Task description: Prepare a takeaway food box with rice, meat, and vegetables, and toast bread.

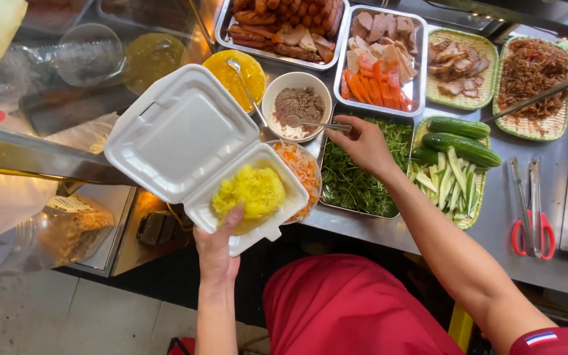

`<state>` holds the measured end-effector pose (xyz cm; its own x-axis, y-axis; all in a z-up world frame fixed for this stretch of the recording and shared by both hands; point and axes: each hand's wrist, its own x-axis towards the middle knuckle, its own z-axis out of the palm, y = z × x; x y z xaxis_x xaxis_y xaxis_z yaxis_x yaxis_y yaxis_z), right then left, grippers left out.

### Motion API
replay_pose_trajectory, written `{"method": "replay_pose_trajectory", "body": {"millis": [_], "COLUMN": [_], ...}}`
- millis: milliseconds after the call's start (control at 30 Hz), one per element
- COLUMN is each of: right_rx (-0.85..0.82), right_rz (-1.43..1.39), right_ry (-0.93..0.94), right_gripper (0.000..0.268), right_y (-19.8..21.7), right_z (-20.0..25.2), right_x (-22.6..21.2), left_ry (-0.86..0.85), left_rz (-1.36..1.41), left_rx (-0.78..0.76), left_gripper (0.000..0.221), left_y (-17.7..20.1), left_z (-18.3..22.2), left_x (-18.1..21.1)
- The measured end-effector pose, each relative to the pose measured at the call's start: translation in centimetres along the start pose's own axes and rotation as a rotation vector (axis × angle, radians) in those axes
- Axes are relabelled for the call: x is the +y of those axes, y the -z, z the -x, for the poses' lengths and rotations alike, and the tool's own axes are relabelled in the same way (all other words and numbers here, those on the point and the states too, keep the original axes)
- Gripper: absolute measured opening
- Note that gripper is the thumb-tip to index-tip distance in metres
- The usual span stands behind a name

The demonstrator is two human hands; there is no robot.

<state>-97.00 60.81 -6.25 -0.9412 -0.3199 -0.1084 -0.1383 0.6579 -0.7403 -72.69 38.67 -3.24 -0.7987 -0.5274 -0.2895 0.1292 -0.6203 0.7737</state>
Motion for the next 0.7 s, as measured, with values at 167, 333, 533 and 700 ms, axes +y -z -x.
{"method": "replay_pose_trajectory", "body": {"millis": [167, 333, 533, 700], "right_rx": [-0.069, 0.192, 0.092, -0.051], "right_rz": [-0.376, -0.074, 0.153, 0.082], "right_ry": [-0.005, 0.459, 0.755, 0.766], "right_gripper": [0.032, 0.022, 0.018, 0.021], "right_y": [-4.2, -4.1, -4.8, -3.2], "right_z": [-2.3, -2.2, -3.5, -1.5], "right_x": [0.0, -3.0, -3.1, -1.5], "left_ry": [-0.015, -0.033, 0.062, 0.055], "left_rz": [-0.008, 0.082, 0.075, 0.150], "left_rx": [0.021, -0.086, 0.062, 0.037], "left_gripper": [0.089, 0.091, 0.082, 0.081], "left_y": [0.8, 1.8, 0.2, -1.1], "left_z": [-0.5, -0.4, -1.0, -0.7], "left_x": [-2.4, -3.8, -2.9, -1.5]}}
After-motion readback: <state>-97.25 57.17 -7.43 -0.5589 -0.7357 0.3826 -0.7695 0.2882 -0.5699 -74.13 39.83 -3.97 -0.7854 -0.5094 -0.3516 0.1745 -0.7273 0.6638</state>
